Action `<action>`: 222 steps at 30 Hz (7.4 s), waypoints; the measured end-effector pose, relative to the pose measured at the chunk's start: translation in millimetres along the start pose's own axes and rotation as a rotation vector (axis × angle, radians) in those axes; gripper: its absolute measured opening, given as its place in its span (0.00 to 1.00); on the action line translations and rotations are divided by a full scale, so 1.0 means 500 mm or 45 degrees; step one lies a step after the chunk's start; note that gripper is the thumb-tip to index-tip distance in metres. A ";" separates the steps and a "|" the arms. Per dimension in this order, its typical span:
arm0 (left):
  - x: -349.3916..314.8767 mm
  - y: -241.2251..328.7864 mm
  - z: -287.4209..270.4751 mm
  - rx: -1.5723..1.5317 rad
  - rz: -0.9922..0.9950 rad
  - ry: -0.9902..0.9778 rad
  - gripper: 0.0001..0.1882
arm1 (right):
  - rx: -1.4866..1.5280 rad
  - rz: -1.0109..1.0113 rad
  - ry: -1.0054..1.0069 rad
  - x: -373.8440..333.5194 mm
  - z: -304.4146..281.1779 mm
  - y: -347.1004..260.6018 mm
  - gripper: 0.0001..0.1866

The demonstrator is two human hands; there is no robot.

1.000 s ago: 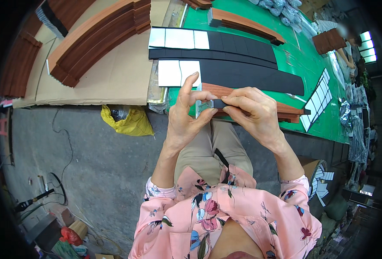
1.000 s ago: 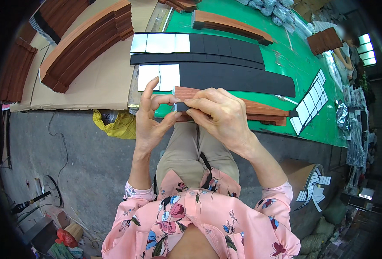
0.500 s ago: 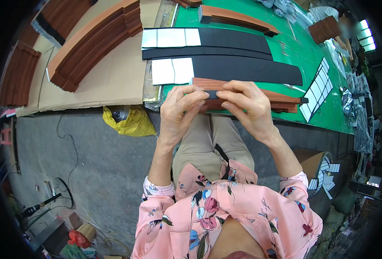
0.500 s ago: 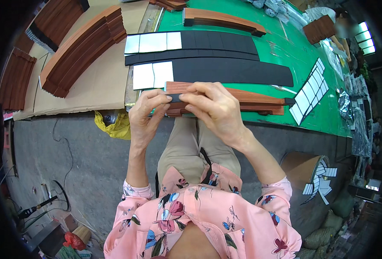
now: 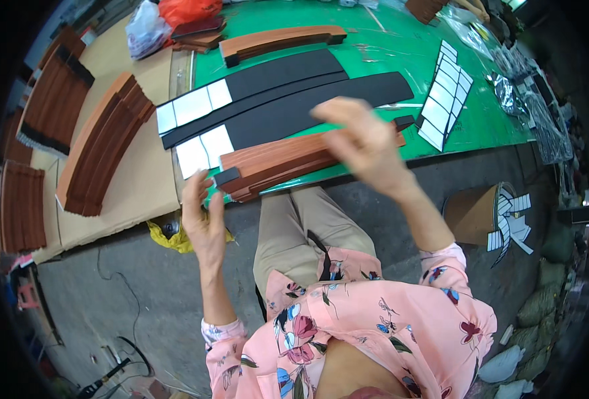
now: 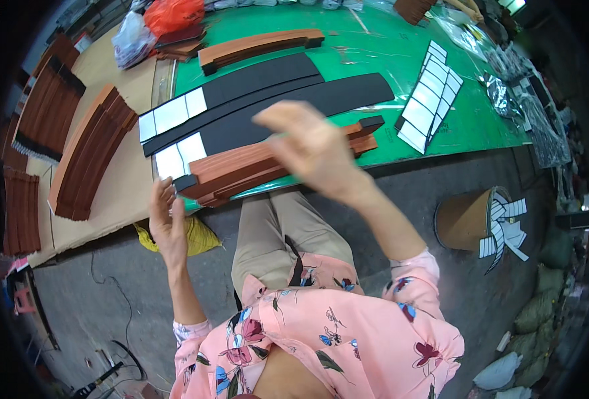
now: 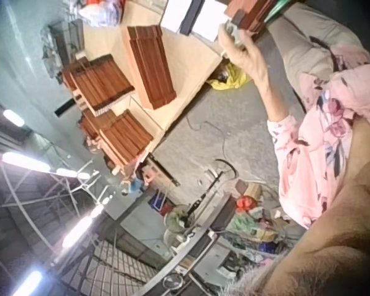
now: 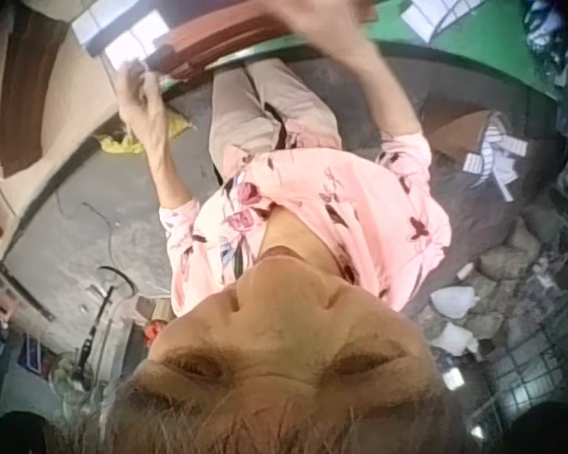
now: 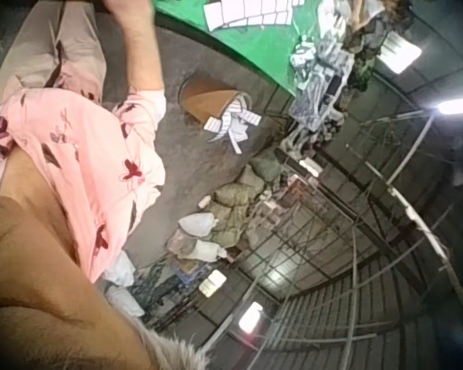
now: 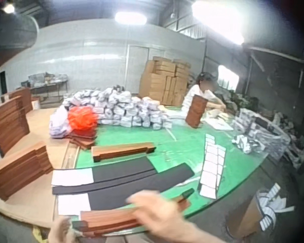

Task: Applying black adhesive tape strips to the edges and corners of wooden furniture components.

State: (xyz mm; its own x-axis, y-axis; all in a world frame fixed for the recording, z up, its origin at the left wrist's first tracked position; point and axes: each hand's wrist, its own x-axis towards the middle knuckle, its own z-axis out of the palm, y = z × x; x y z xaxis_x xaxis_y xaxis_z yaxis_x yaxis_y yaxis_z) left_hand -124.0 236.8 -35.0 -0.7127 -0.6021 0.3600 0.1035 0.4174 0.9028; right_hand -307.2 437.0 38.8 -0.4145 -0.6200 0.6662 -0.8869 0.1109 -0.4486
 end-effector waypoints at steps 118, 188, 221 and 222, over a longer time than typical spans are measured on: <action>0.059 -0.011 0.015 0.273 0.105 0.000 0.16 | 0.403 1.092 0.070 -0.205 -0.156 0.259 0.16; 0.377 -0.322 0.126 0.592 0.132 -0.338 0.20 | -0.103 0.107 -1.027 0.234 0.396 0.364 0.18; 0.054 0.057 0.028 0.546 0.472 0.073 0.14 | 0.815 0.828 0.250 0.001 -0.163 0.083 0.17; 0.059 0.054 0.024 0.483 0.398 0.094 0.14 | 0.790 0.843 0.277 -0.014 -0.181 0.090 0.17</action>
State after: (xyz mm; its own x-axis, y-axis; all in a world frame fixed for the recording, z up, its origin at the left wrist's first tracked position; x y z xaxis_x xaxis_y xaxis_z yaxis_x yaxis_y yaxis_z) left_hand -150.3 238.3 -3.0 -0.6354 -0.4493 0.6281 0.0348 0.7959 0.6045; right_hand -362.4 516.8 67.8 -0.8816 -0.4125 0.2295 -0.2140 -0.0842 -0.9732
